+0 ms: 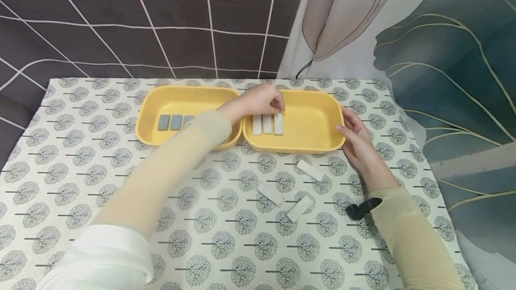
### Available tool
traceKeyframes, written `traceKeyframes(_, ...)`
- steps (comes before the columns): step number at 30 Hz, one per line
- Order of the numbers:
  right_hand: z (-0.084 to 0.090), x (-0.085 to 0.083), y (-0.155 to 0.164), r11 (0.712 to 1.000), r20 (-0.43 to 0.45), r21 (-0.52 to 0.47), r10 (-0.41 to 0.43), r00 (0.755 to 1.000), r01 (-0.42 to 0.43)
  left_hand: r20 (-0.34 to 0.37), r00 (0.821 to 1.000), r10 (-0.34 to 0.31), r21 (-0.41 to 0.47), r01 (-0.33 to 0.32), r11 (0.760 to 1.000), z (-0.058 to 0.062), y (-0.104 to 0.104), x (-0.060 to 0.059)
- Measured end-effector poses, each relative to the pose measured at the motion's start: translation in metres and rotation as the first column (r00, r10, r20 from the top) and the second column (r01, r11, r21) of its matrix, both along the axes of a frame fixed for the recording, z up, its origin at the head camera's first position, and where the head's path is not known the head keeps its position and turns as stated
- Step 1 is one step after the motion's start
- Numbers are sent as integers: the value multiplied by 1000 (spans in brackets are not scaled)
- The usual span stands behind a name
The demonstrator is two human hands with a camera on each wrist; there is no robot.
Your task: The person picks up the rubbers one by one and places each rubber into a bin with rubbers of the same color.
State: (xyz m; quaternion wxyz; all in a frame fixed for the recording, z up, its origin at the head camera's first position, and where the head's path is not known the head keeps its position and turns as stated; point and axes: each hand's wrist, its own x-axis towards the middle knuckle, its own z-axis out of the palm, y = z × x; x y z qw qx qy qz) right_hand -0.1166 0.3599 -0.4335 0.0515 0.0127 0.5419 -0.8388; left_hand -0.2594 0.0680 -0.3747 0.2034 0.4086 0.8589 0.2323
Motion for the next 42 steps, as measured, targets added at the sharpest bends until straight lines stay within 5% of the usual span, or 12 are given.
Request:
traceKeyframes(23,-1,-5,2,1000,7,18,-1,1000,1,24,1000,5,157,-8,988,25,-12,-5)
traceKeyframes(42,-4,-8,0,1000,-8,-10,15,1000,-15,-8,995,-99,231,98,968,58,-20,25)
